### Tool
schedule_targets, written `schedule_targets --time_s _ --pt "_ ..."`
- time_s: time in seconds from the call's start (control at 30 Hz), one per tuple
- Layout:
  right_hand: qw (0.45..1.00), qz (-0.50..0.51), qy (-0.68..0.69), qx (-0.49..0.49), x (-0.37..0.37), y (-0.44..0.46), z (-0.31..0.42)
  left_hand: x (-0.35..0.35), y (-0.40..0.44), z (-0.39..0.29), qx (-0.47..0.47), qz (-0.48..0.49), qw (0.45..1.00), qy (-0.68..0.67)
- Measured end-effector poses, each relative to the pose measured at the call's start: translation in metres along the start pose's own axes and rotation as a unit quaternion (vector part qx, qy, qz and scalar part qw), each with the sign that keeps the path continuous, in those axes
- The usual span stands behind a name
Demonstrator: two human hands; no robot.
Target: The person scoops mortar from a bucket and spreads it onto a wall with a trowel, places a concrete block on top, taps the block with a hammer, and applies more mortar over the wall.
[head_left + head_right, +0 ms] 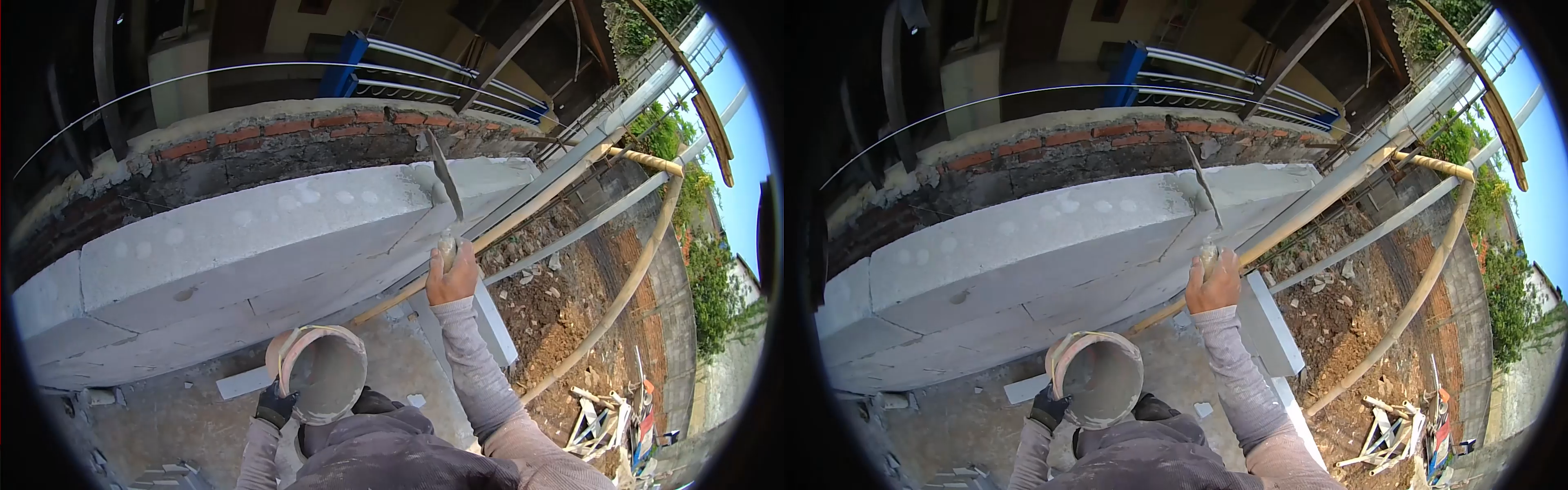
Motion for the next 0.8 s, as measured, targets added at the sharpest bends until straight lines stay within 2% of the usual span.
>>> schedule_targets --time_s 0.07,0.13,0.2,0.23,0.3,0.43,0.5,0.57,0.63,0.67,0.73,0.77,0.8 --pt "0.998 0.016 -0.041 -0.047 -0.018 0.0 -0.001 -0.004 -0.001 0.012 0.004 0.004 1.0 -0.024" --pt "0.996 0.047 -0.059 -0.046 -0.038 -0.007 -0.009 -0.007 -0.004 0.017 0.007 0.01 0.999 -0.05" --pt "0.994 -0.017 -0.084 0.068 -0.038 -0.022 0.006 -0.007 -0.01 0.024 0.024 -0.007 0.998 -0.058" --pt "0.994 -0.012 -0.085 0.067 -0.034 -0.028 0.003 -0.01 -0.013 0.029 0.028 -0.005 0.998 -0.06" --pt "0.992 0.034 -0.097 0.076 -0.021 -0.039 0.002 -0.013 -0.015 0.048 0.071 -0.002 0.995 -0.063" --pt "0.986 0.114 -0.11 0.053 0.014 -0.066 -0.001 -0.018 -0.01 0.057 0.072 -0.005 0.993 -0.088" --pt "0.984 0.116 -0.117 0.072 0.033 -0.085 0.001 -0.009 -0.007 0.05 0.066 -0.051 0.985 -0.153" --pt "0.982 0.115 -0.122 0.091 0.056 -0.099 0.006 -0.015 0.003 0.056 0.057 -0.045 0.987 -0.145" --pt "0.963 0.225 -0.14 0.043 0.061 -0.113 -0.002 -0.015 0.01 0.049 0.046 -0.039 0.989 -0.134" --pt "0.964 0.223 -0.141 0.042 0.064 -0.119 -0.005 -0.015 0.011 0.042 0.043 -0.037 0.991 -0.124" --pt "0.983 0.165 -0.038 0.076 0.072 -0.128 -0.008 -0.016 0.013 0.037 0.039 -0.032 0.993 -0.111" --pt "0.984 0.162 -0.037 0.072 0.073 -0.133 -0.013 -0.021 0.015 0.041 0.037 -0.031 0.994 -0.095" --pt "0.982 0.187 -0.007 0.01 0.07 -0.139 -0.029 -0.023 0.016 0.043 0.035 -0.03 0.996 -0.077"
Point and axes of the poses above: each hand's wrist, its own y-axis towards the middle knuckle, its own x-axis out of the back of the hand, z = x × y, the point moved 9 cm from there along y, towards the middle knuckle, and after that the axes turned 7 degrees about z, right-handed, at the moved point
